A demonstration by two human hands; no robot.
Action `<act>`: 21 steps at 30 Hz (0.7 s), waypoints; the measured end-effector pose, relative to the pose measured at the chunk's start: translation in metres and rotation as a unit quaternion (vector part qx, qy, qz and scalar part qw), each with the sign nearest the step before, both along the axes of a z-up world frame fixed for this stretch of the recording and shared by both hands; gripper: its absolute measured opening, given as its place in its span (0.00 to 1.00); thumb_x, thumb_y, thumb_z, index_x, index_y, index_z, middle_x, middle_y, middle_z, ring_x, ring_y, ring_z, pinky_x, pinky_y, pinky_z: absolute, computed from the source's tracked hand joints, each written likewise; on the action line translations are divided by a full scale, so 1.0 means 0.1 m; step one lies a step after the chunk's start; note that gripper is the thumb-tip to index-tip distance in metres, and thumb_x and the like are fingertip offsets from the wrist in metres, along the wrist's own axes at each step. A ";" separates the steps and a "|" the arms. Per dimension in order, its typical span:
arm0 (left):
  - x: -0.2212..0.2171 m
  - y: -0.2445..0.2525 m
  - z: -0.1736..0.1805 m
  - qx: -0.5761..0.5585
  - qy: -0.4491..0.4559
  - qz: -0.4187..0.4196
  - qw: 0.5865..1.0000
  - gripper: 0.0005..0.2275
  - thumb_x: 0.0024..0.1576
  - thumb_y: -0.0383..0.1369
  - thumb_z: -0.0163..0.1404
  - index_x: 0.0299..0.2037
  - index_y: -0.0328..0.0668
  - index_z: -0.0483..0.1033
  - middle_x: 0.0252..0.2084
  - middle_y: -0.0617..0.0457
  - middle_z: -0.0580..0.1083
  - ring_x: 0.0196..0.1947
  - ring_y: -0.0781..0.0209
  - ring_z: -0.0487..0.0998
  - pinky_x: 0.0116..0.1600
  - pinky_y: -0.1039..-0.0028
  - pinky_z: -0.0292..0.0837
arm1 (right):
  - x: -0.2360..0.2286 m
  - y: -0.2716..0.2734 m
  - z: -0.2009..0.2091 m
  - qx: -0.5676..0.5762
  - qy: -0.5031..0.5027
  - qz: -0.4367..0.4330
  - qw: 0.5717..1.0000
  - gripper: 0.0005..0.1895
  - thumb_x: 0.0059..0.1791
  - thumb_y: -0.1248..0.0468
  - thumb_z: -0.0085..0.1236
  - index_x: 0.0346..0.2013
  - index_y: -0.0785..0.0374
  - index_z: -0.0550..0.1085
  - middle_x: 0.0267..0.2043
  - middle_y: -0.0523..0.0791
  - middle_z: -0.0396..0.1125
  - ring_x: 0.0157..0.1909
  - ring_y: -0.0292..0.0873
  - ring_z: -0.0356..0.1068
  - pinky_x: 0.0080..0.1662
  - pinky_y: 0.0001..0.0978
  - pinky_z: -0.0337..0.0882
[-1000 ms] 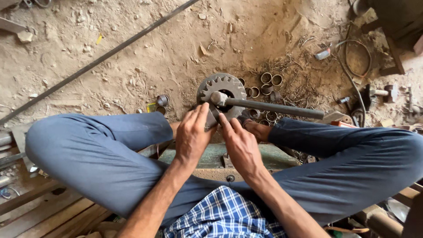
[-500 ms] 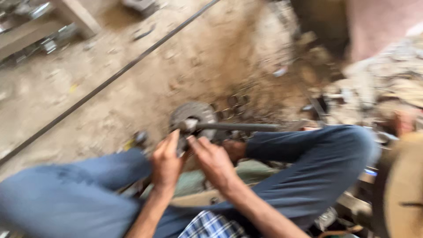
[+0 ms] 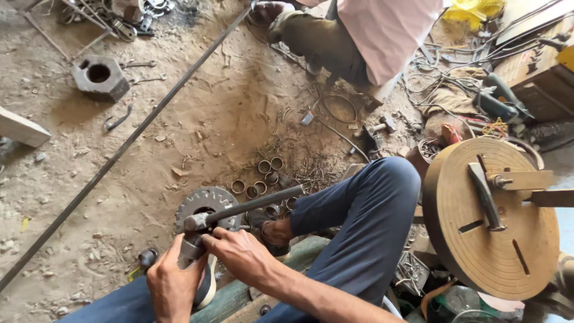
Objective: The person sits on the ground and uses a hammer to shape small metal rings on a gear-like metal fixture. They repeatedly pick up a ring, place it on the fixture, and strike it with the hammer to form it.
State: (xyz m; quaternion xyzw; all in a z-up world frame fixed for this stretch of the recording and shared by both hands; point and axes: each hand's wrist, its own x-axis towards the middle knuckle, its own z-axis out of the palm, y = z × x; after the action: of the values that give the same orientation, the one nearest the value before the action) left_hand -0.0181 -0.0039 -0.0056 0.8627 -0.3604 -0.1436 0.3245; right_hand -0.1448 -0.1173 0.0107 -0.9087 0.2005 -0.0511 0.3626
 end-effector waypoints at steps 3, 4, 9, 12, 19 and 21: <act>0.02 -0.03 0.06 0.019 0.011 -0.001 1.000 0.20 0.46 0.37 0.66 0.48 0.43 0.79 0.34 0.40 0.80 0.36 0.40 0.82 0.40 0.58 0.75 | -0.10 0.01 -0.12 -0.023 -0.044 0.013 0.999 0.27 0.46 0.74 0.51 0.62 0.68 0.67 0.44 0.53 0.66 0.34 0.56 0.72 0.34 0.45 0.72; 0.03 -0.05 0.08 0.023 0.010 -0.003 1.000 0.20 0.45 0.37 0.66 0.48 0.44 0.79 0.34 0.40 0.80 0.36 0.40 0.82 0.40 0.58 0.75 | -0.13 0.01 -0.16 -0.036 -0.047 0.012 0.998 0.29 0.47 0.73 0.51 0.64 0.67 0.66 0.44 0.53 0.66 0.34 0.56 0.72 0.35 0.45 0.72; 0.03 -0.04 0.14 0.011 0.016 -0.012 1.000 0.23 0.44 0.35 0.66 0.50 0.37 0.79 0.36 0.34 0.79 0.37 0.37 0.81 0.39 0.57 0.75 | -0.20 0.08 -0.32 -0.108 -0.125 0.019 0.986 0.35 0.46 0.71 0.51 0.70 0.65 0.63 0.45 0.51 0.64 0.36 0.53 0.72 0.38 0.41 0.72; 0.06 -0.05 0.11 0.014 0.051 0.017 0.998 0.25 0.42 0.34 0.68 0.50 0.37 0.79 0.37 0.34 0.80 0.37 0.40 0.83 0.40 0.60 0.77 | -0.13 0.01 -0.27 -0.075 -0.115 0.041 0.990 0.34 0.46 0.72 0.51 0.69 0.64 0.66 0.42 0.50 0.64 0.36 0.54 0.72 0.38 0.42 0.73; -0.01 -0.04 -0.14 0.014 -0.007 -0.005 1.000 0.30 0.37 0.30 0.69 0.51 0.29 0.75 0.44 0.35 0.79 0.41 0.42 0.84 0.46 0.63 0.79 | 0.05 -0.09 -0.03 0.003 0.066 0.049 0.997 0.29 0.46 0.73 0.53 0.64 0.69 0.66 0.45 0.56 0.69 0.33 0.59 0.75 0.34 0.46 0.74; -0.03 -0.01 -0.14 0.027 -0.007 -0.018 0.999 0.30 0.38 0.29 0.68 0.54 0.29 0.74 0.48 0.36 0.79 0.45 0.42 0.82 0.49 0.62 0.77 | 0.07 -0.13 -0.03 0.011 0.059 0.053 0.997 0.23 0.48 0.72 0.53 0.59 0.69 0.69 0.44 0.57 0.70 0.33 0.58 0.76 0.33 0.45 0.75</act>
State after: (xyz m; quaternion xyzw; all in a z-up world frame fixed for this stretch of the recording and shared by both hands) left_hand -0.0211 -0.0052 -0.0197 0.8654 -0.3744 -0.1527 0.2959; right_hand -0.1379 -0.1304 0.0077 -0.9154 0.1732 0.0239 0.3625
